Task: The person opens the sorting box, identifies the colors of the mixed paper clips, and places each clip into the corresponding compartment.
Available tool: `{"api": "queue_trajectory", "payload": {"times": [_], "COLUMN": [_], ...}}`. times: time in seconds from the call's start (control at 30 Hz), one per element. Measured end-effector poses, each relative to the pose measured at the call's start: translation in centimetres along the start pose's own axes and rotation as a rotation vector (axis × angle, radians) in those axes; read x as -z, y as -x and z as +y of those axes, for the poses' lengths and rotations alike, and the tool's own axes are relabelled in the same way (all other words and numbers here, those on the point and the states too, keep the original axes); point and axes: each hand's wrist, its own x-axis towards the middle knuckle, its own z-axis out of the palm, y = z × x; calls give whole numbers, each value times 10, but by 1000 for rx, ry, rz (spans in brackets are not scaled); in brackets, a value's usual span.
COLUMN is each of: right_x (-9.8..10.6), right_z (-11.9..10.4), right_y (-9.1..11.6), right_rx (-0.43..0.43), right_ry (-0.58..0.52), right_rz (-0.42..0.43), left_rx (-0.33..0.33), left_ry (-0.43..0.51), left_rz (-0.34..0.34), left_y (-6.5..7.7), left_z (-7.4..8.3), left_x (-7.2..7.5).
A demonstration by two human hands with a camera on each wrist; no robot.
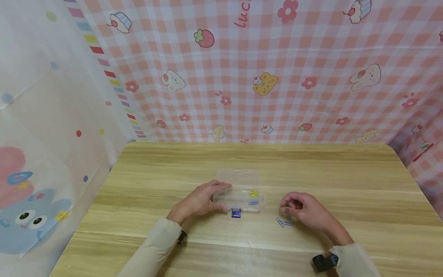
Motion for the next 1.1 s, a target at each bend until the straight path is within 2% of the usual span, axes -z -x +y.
{"api": "queue_trajectory", "payload": {"times": [0.27,0.53,0.77,0.93,1.1], "right_x": [5,7,6,8,11], "right_z": [10,19,28,29,26], "right_y": [13,21,22,20,18], "right_rx": [-51,-33,-4,-35,-77], "right_ry": [21,26,-16,-48,-29], "right_rz": [39,69,28,-25,-14], "left_rx": [3,-10,-19,-30,-46], "left_ry": [4,5,-10,-7,-11], "left_rz": [-5,-6,-5,-5,9], "left_y": [-1,-1,-1,0,-2], "left_z": [-1,0,-2,-2,-2], "left_x": [-1,-2,-3,-2,0]}}
